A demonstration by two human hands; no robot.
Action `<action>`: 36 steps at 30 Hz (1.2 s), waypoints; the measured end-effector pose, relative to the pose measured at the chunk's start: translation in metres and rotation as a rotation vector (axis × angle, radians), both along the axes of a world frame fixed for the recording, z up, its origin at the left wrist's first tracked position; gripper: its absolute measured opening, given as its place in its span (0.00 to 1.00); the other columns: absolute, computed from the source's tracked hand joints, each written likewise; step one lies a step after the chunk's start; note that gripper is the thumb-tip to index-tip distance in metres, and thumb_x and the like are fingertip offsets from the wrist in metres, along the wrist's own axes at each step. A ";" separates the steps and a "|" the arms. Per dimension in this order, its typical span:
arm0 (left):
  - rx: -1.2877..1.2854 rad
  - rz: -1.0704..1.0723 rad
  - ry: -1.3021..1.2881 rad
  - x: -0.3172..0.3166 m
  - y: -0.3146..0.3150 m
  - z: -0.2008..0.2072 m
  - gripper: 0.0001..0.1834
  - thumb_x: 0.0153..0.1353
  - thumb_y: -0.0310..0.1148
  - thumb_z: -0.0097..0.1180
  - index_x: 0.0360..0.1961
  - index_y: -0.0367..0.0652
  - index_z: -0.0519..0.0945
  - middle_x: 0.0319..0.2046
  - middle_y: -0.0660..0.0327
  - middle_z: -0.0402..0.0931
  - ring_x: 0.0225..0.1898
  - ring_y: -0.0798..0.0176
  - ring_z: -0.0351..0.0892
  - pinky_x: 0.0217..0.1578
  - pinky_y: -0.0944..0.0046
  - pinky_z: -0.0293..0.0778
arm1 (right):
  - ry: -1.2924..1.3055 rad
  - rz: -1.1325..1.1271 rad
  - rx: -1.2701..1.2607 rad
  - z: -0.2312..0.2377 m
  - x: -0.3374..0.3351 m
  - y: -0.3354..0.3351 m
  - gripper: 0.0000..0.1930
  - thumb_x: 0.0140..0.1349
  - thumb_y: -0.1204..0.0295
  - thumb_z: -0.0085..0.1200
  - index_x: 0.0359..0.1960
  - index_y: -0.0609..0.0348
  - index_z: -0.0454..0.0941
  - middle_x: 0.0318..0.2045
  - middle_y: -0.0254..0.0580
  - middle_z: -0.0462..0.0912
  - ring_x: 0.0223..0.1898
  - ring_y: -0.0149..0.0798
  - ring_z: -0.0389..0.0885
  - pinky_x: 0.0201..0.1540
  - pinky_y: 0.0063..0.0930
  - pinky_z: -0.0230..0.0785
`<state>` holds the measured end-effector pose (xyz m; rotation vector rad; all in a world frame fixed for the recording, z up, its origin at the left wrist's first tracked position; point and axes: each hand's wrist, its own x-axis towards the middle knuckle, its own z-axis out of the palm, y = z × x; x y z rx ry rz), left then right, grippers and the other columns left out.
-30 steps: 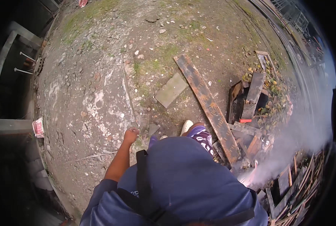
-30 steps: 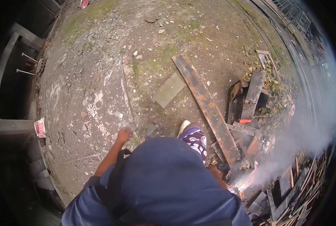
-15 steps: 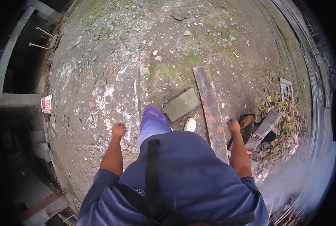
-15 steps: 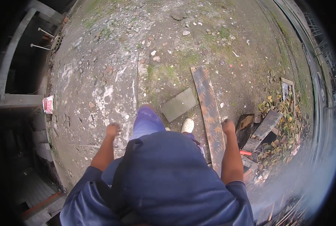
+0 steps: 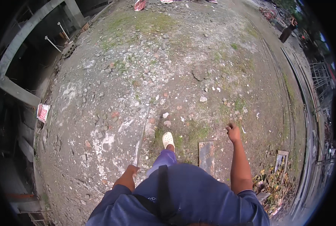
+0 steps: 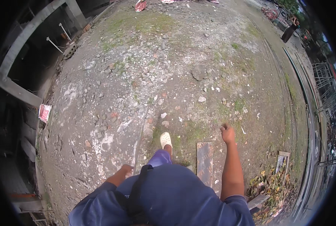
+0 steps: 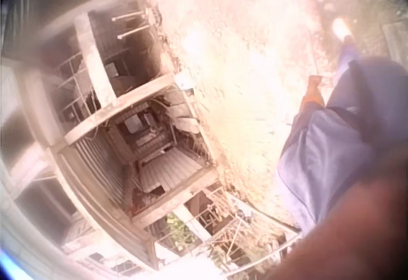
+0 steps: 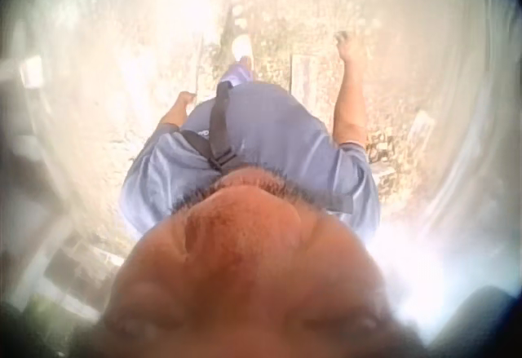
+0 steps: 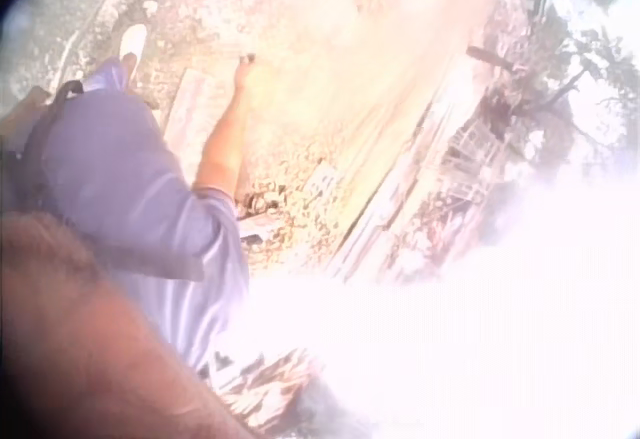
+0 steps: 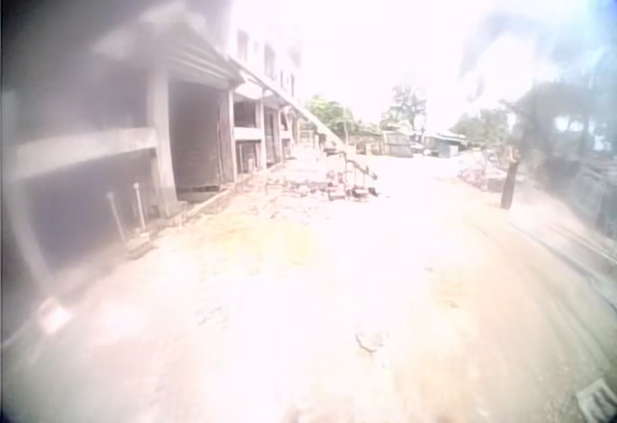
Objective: The person tends to a small fire of burning leaves and wood, then walks across a construction site to pick up concrete pieces and debris by hand and place them into a bucket using a shovel.
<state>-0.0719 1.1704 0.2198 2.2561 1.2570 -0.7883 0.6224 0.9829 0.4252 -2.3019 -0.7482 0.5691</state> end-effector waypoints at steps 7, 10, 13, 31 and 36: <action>-0.351 0.572 -0.469 0.138 0.222 0.088 0.16 0.56 0.31 0.62 0.47 0.41 0.81 0.30 0.57 0.83 0.25 0.58 0.81 0.21 0.59 0.73 | 0.330 0.241 -1.198 -0.111 0.011 -0.131 0.17 0.65 0.58 0.55 0.43 0.57 0.84 0.42 0.50 0.86 0.38 0.41 0.88 0.43 0.37 0.79; -0.312 0.823 -0.722 0.185 0.341 0.120 0.15 0.56 0.29 0.61 0.46 0.41 0.81 0.29 0.58 0.82 0.23 0.61 0.80 0.17 0.62 0.71 | 0.641 -0.005 -0.948 -0.098 -0.023 -0.074 0.15 0.64 0.59 0.55 0.42 0.58 0.83 0.39 0.50 0.85 0.35 0.42 0.87 0.39 0.37 0.79; -0.357 1.076 -0.763 0.282 0.434 0.120 0.14 0.56 0.29 0.60 0.46 0.41 0.80 0.26 0.60 0.80 0.23 0.62 0.80 0.17 0.62 0.71 | 0.767 -0.161 -0.824 -0.090 0.000 0.009 0.14 0.64 0.61 0.55 0.42 0.59 0.82 0.36 0.49 0.85 0.33 0.43 0.87 0.34 0.38 0.78; -0.247 0.121 -0.366 0.621 0.893 -0.032 0.13 0.63 0.41 0.55 0.44 0.47 0.81 0.34 0.58 0.82 0.36 0.53 0.83 0.36 0.48 0.76 | 0.102 -0.051 -0.002 -0.011 0.658 0.894 0.17 0.60 0.65 0.56 0.45 0.64 0.81 0.34 0.52 0.86 0.32 0.42 0.87 0.41 0.36 0.76; -0.075 -0.276 -0.192 0.722 1.092 -0.043 0.12 0.57 0.37 0.59 0.40 0.44 0.83 0.33 0.55 0.84 0.34 0.53 0.84 0.35 0.52 0.78 | 0.120 -0.095 0.002 -0.064 0.712 1.061 0.17 0.59 0.66 0.56 0.45 0.64 0.82 0.34 0.55 0.86 0.31 0.43 0.87 0.40 0.37 0.76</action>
